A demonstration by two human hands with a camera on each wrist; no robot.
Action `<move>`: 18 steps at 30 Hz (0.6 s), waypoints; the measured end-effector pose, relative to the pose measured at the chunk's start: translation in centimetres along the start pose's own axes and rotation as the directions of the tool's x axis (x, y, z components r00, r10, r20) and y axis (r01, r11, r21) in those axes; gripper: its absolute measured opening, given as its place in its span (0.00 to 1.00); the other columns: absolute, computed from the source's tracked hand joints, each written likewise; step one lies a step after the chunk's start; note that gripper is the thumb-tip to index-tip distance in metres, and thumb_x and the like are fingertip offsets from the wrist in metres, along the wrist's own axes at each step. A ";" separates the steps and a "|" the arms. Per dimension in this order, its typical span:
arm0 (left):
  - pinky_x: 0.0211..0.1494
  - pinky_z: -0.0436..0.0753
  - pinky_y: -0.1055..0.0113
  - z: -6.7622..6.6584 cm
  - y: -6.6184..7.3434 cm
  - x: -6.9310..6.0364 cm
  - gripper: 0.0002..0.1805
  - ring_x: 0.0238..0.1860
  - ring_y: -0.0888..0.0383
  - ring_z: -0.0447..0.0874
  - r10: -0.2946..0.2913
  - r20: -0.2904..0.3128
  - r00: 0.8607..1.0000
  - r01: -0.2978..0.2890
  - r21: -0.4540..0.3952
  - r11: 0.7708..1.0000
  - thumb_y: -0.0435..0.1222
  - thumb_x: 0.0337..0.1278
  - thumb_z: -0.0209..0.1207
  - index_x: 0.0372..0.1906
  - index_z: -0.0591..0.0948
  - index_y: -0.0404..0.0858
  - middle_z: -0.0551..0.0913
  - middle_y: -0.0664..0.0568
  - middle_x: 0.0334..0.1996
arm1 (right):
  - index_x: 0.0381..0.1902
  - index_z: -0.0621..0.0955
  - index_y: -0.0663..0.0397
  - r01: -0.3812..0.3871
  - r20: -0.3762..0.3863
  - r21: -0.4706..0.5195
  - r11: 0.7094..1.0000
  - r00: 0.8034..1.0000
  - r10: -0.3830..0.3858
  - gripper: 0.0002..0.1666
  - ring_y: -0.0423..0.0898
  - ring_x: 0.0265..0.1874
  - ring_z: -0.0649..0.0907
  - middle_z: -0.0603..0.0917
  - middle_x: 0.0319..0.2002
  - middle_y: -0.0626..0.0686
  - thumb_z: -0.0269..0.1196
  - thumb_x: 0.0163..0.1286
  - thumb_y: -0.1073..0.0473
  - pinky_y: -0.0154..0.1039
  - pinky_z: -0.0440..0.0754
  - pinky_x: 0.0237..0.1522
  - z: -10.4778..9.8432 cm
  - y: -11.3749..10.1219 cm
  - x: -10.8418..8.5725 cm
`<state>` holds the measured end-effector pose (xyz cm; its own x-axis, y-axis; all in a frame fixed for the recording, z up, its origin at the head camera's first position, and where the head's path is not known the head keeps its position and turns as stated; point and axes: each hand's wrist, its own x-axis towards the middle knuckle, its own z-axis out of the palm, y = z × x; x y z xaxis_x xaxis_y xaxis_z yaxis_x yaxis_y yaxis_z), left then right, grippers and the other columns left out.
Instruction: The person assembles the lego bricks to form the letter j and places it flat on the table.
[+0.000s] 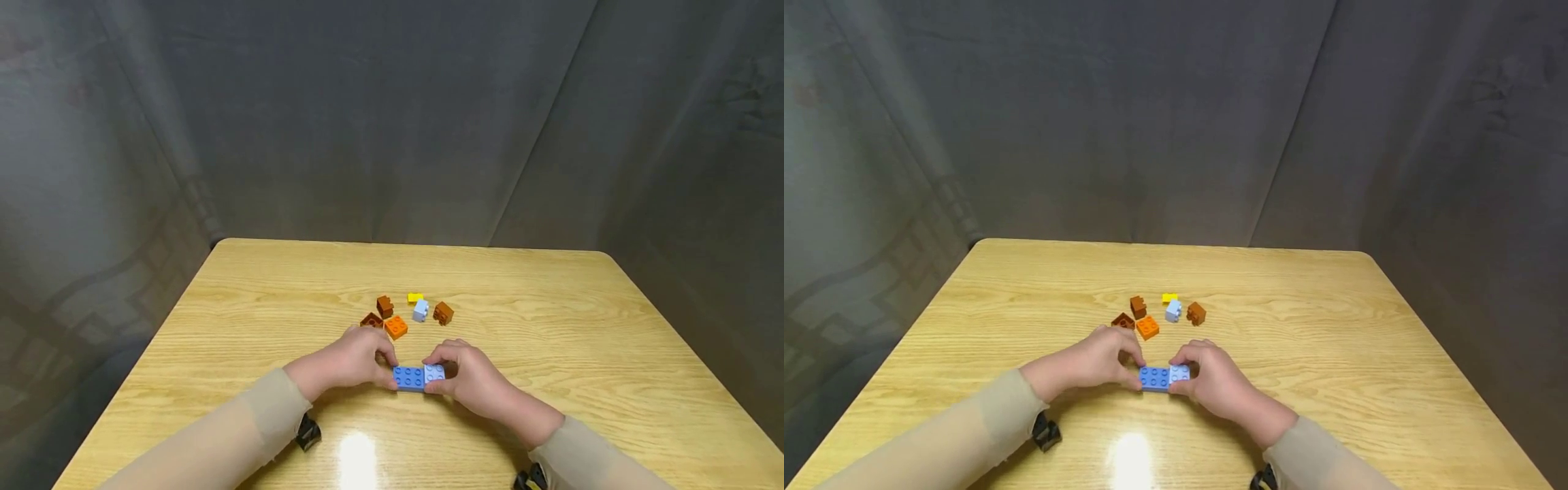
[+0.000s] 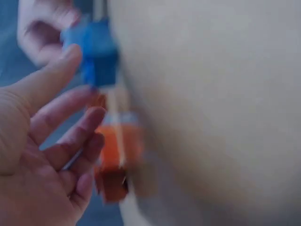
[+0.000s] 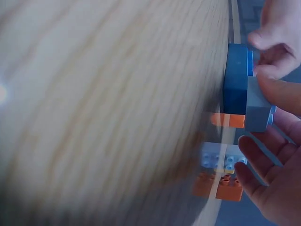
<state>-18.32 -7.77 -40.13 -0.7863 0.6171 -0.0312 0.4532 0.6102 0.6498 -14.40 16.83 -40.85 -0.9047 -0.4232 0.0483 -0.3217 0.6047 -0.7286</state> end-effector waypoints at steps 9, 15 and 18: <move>0.56 0.74 0.52 -3.2 -3.0 0.9 0.19 0.50 0.52 0.78 -0.147 -0.169 0.975 0.134 -0.088 0.987 0.34 0.48 0.75 0.49 0.87 0.45 0.80 0.58 0.41 | 0.37 0.86 0.42 -0.042 -0.007 -0.007 0.999 0.999 0.042 0.15 0.43 0.39 0.75 0.80 0.35 0.38 0.78 0.51 0.58 0.42 0.73 0.45 0.1 0.0 -0.2; 0.54 0.69 0.53 -2.6 -4.0 1.4 0.32 0.45 0.55 0.76 -0.154 -0.173 0.973 0.164 0.043 0.986 0.38 0.43 0.77 0.59 0.81 0.45 0.77 0.57 0.41 | 0.37 0.86 0.43 -0.033 -0.010 0.006 0.999 0.999 0.033 0.15 0.43 0.39 0.75 0.80 0.36 0.39 0.78 0.51 0.59 0.41 0.74 0.44 0.1 0.0 -0.2; 0.55 0.68 0.52 -2.5 -3.9 1.7 0.31 0.42 0.57 0.76 -0.152 -0.186 0.971 0.175 0.111 0.978 0.41 0.43 0.78 0.57 0.82 0.45 0.77 0.57 0.39 | 0.37 0.86 0.44 -0.026 -0.009 0.015 1.000 1.000 0.026 0.15 0.43 0.38 0.75 0.80 0.36 0.39 0.78 0.52 0.59 0.40 0.74 0.44 0.1 0.0 -0.1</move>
<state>-22.49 -10.29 -40.80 -0.9104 0.4137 0.0118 0.3523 0.7598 0.5464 -14.29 16.78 -40.91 -0.9153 -0.4012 0.0354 -0.2938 0.6050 -0.7401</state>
